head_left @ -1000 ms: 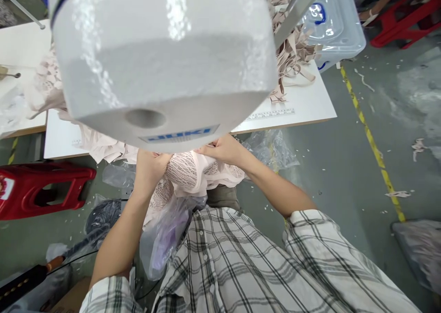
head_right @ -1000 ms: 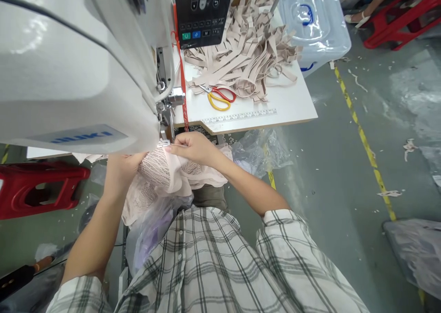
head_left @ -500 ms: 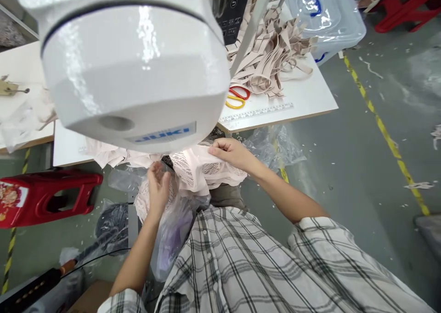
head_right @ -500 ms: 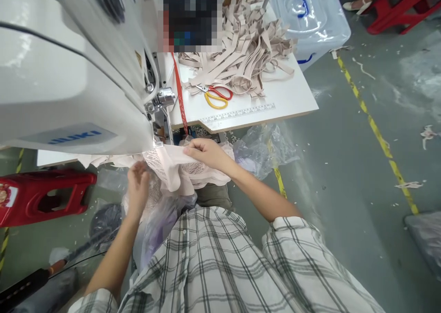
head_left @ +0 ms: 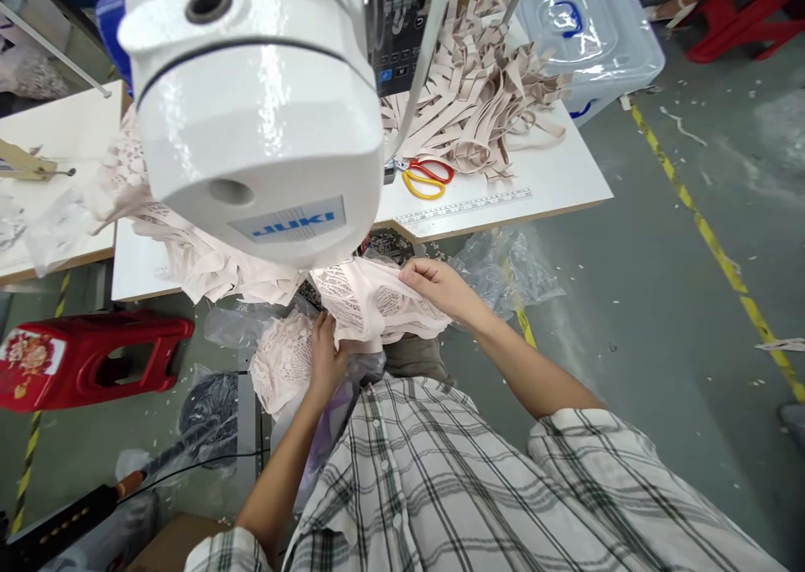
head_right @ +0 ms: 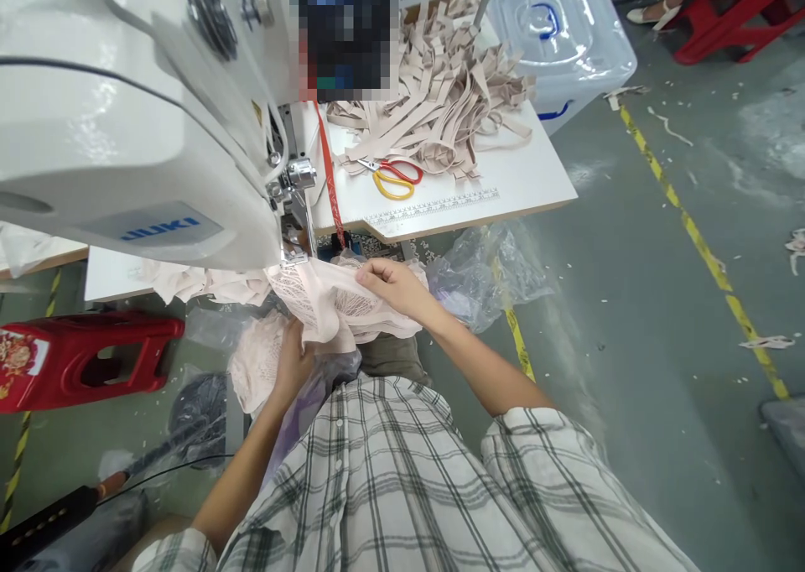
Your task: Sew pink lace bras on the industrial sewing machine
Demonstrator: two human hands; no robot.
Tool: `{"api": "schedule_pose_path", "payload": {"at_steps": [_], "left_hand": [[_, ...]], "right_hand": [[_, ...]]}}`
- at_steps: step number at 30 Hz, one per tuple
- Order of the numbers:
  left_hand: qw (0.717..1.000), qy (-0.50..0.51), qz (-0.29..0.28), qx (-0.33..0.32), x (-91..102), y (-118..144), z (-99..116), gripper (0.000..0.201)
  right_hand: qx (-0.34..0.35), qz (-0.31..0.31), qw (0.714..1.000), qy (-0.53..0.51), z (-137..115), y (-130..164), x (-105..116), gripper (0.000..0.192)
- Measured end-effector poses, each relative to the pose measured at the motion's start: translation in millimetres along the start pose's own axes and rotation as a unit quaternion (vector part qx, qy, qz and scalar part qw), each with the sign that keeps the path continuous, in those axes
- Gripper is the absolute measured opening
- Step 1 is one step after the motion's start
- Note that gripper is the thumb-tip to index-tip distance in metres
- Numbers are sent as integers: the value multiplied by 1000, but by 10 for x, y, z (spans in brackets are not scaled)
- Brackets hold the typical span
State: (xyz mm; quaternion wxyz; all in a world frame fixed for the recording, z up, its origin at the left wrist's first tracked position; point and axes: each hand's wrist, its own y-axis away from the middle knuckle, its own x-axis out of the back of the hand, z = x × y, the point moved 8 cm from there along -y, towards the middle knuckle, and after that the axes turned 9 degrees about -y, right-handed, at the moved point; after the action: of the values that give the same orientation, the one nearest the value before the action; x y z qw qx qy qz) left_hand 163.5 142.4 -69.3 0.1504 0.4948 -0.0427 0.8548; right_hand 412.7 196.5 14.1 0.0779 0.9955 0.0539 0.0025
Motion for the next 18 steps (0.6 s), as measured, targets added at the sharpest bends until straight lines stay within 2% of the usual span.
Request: {"api": "schedule_pose_path", "payload": {"at_steps": [2,5,8,10,11,13,14,16,18], "left_hand": [[999,35,4,19,134,17,-156,52],[998,49,-7,28,458,53,-348,45],[997,22,67,19,887,63,-398,45],[991,-28,134,-8,1019,52,-285,46],[986,-56,157,-24,993,38,-188,46],[982,-89,155,-58,729,-24,56,47],[984,-92,130,-76,518,-68,196,49],[989,-73,30,-123,17,-144,481,54],[984,-45,-66,-158,-368,-165,680,54]], "right_hand": [[12,-1,1000,-6,-42,5,-11,46],[20,-16,999,35,-107,51,26,44],[-15,-62,992,107,-47,197,211,46],[-60,-57,981,176,85,345,517,47],[-84,-31,970,224,159,427,733,46],[-131,44,933,331,296,603,1210,41],[-161,79,907,382,362,694,1432,39],[-235,112,848,461,506,851,1748,34],[-288,99,808,505,639,904,1825,31]]}}
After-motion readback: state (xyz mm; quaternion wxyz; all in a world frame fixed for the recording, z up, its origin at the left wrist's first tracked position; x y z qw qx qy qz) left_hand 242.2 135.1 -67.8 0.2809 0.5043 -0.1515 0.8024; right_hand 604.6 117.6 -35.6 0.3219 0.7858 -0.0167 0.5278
